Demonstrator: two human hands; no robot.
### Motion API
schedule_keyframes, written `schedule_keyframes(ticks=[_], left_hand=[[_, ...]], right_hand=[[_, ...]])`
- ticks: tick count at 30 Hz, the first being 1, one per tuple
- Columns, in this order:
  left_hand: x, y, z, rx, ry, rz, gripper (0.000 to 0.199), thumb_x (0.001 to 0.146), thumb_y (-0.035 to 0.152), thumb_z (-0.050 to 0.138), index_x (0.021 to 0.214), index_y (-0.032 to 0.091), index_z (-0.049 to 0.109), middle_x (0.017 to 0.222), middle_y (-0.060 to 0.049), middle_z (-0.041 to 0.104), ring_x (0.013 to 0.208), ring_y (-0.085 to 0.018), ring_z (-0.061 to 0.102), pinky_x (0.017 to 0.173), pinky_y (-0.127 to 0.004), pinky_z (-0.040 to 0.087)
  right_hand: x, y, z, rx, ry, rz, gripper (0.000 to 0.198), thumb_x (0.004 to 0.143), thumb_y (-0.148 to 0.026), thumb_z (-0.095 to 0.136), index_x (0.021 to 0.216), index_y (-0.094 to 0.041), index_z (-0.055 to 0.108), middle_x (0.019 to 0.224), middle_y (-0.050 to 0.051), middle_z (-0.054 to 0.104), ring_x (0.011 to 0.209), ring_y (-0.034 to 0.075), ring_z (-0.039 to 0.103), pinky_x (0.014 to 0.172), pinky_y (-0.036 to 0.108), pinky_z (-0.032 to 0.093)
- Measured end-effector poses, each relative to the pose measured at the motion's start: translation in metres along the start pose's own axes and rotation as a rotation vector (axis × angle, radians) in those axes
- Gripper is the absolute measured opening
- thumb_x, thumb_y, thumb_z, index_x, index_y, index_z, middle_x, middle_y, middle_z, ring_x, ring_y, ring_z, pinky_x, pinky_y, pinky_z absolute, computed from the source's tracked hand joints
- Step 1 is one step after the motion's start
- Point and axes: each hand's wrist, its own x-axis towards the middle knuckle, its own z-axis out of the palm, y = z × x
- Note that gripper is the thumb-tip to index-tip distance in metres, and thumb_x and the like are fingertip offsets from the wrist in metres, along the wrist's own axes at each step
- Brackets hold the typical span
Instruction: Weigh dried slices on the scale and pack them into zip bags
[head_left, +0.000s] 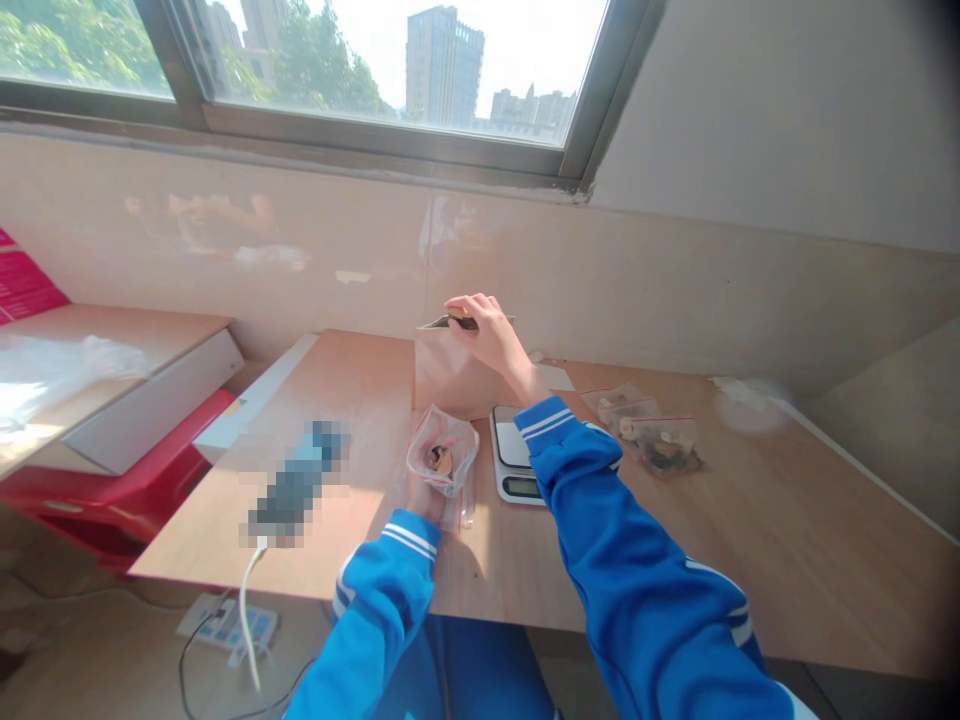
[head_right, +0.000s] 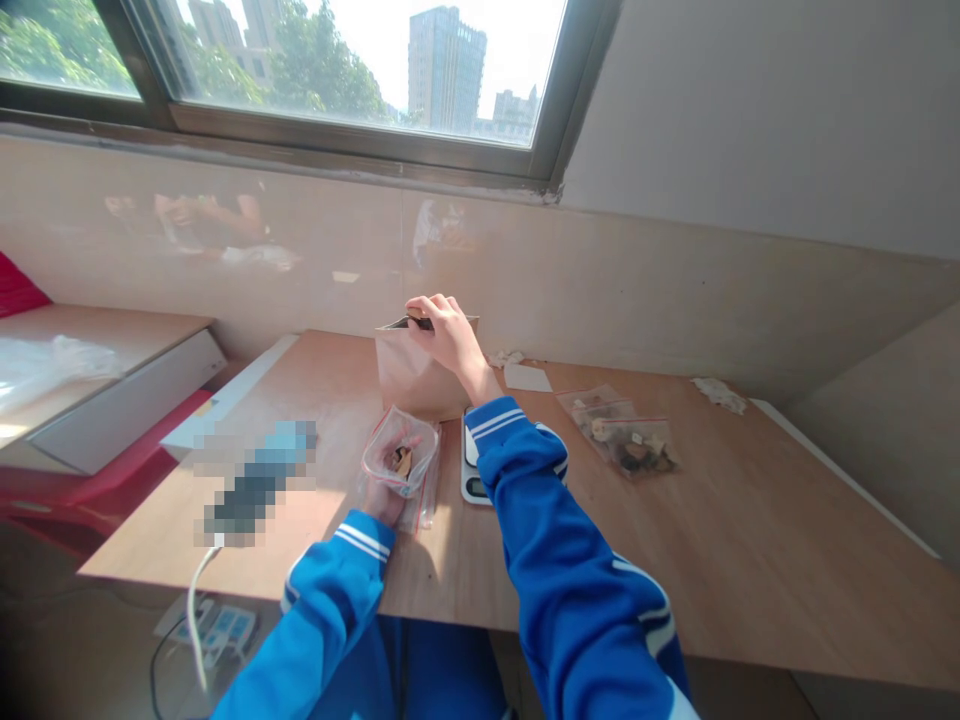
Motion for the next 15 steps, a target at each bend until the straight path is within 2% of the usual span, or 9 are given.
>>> schedule_keyframes(ticks=[3,7,10,13,14,15], left_hand=[[0.0,-0.002,0.0,0.014,0.013,0.021,0.034,0.07,0.029,0.068,0.103,0.02,0.067,0.094,-0.009,0.071,0.089,-0.024,0.067,0.081,-0.038,0.053],[0.001,-0.001,0.0,0.038,0.025,0.002,0.038,0.067,0.031,0.071,0.103,0.02,0.067,0.095,-0.009,0.071,0.092,-0.028,0.067,0.084,-0.044,0.052],[0.002,0.0,-0.002,0.032,-0.01,-0.041,0.043,0.072,0.041,0.068,0.11,0.021,0.066,0.1,-0.01,0.07,0.091,-0.03,0.067,0.081,-0.046,0.053],[0.002,-0.001,-0.004,0.017,-0.04,-0.059,0.048,0.074,0.047,0.065,0.115,0.023,0.064,0.106,-0.01,0.069,0.09,-0.028,0.068,0.077,-0.042,0.055],[0.002,-0.002,-0.004,0.014,-0.04,-0.06,0.049,0.075,0.048,0.064,0.117,0.023,0.063,0.107,-0.01,0.069,0.09,-0.028,0.069,0.077,-0.041,0.055],[0.001,-0.002,-0.004,0.013,-0.038,-0.062,0.049,0.075,0.048,0.064,0.117,0.023,0.063,0.106,-0.011,0.069,0.091,-0.028,0.068,0.078,-0.041,0.055]], right_hand=[[-0.004,0.003,-0.006,-0.066,-0.074,0.001,0.031,0.098,-0.031,0.041,0.115,-0.023,0.066,0.122,0.007,0.064,0.116,0.023,0.051,0.101,0.04,0.036],[-0.009,0.012,-0.011,-0.153,-0.134,0.016,0.039,0.101,-0.032,0.031,0.126,-0.024,0.06,0.142,0.007,0.052,0.136,0.024,0.038,0.11,0.044,0.026],[-0.014,0.004,-0.022,-0.181,-0.069,0.066,0.037,0.099,-0.029,0.035,0.127,-0.02,0.058,0.15,0.01,0.041,0.14,0.027,0.031,0.112,0.048,0.023],[-0.028,-0.023,-0.039,-0.076,0.071,0.109,0.035,0.096,-0.022,0.034,0.123,-0.018,0.056,0.143,0.012,0.045,0.133,0.026,0.039,0.108,0.044,0.03],[-0.035,-0.034,-0.044,-0.004,0.066,0.107,0.034,0.096,-0.02,0.032,0.117,-0.019,0.058,0.134,0.011,0.053,0.125,0.024,0.046,0.104,0.041,0.035],[-0.043,-0.044,-0.048,0.081,-0.005,0.109,0.032,0.095,-0.018,0.031,0.109,-0.02,0.06,0.122,0.01,0.06,0.114,0.022,0.054,0.097,0.037,0.04]])
